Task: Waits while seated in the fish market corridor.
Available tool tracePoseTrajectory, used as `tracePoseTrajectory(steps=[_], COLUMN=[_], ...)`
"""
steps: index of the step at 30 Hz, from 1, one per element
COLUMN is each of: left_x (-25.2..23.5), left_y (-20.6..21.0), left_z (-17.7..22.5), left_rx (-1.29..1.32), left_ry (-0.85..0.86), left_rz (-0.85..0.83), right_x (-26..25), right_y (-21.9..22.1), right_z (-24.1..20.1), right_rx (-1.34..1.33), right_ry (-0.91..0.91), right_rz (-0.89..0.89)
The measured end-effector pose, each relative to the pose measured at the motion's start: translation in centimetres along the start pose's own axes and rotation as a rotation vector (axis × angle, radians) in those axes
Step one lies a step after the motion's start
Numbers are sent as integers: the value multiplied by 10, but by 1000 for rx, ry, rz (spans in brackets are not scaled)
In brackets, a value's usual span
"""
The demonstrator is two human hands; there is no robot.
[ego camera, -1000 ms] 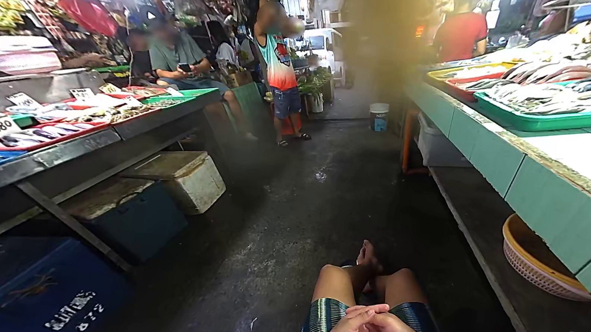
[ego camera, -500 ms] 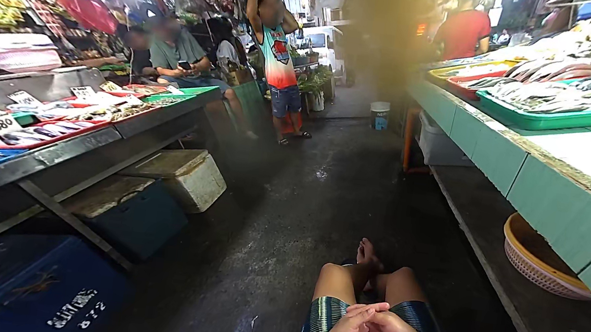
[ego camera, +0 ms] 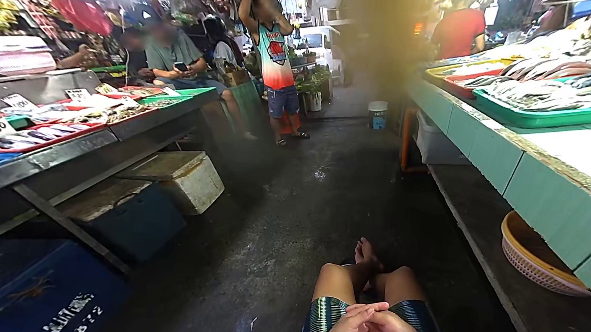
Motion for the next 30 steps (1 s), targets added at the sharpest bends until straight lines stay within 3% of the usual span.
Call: tracePoseTrajectory(steps=[1, 3, 15, 30], left_x=[-5, -8, -6, -6], left_y=[-11, -17, -19, -19], left_z=[-15, -25, -24, -24], left_rx=[31, 37, 34, 36], left_ry=[27, 40, 30, 33], left_rz=[-64, -63, -43, -30], right_x=[-11, -16, -14, -16], right_y=[-31, -52, -42, -50], right_z=[15, 25, 23, 28], right_rx=[-33, -30, -33, -49], right_ry=[-11, 6, 22, 21], right_rz=[-40, 76, 167, 119])
Point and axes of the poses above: each hand's wrist, its own x-axis away from the middle knuckle, its own y-axis out of the palm, z = x × y, the point moved 7 cm from there along -x, towards the middle knuckle, and after that the axes turned 8 degrees about -x, right-handed, at the moved point
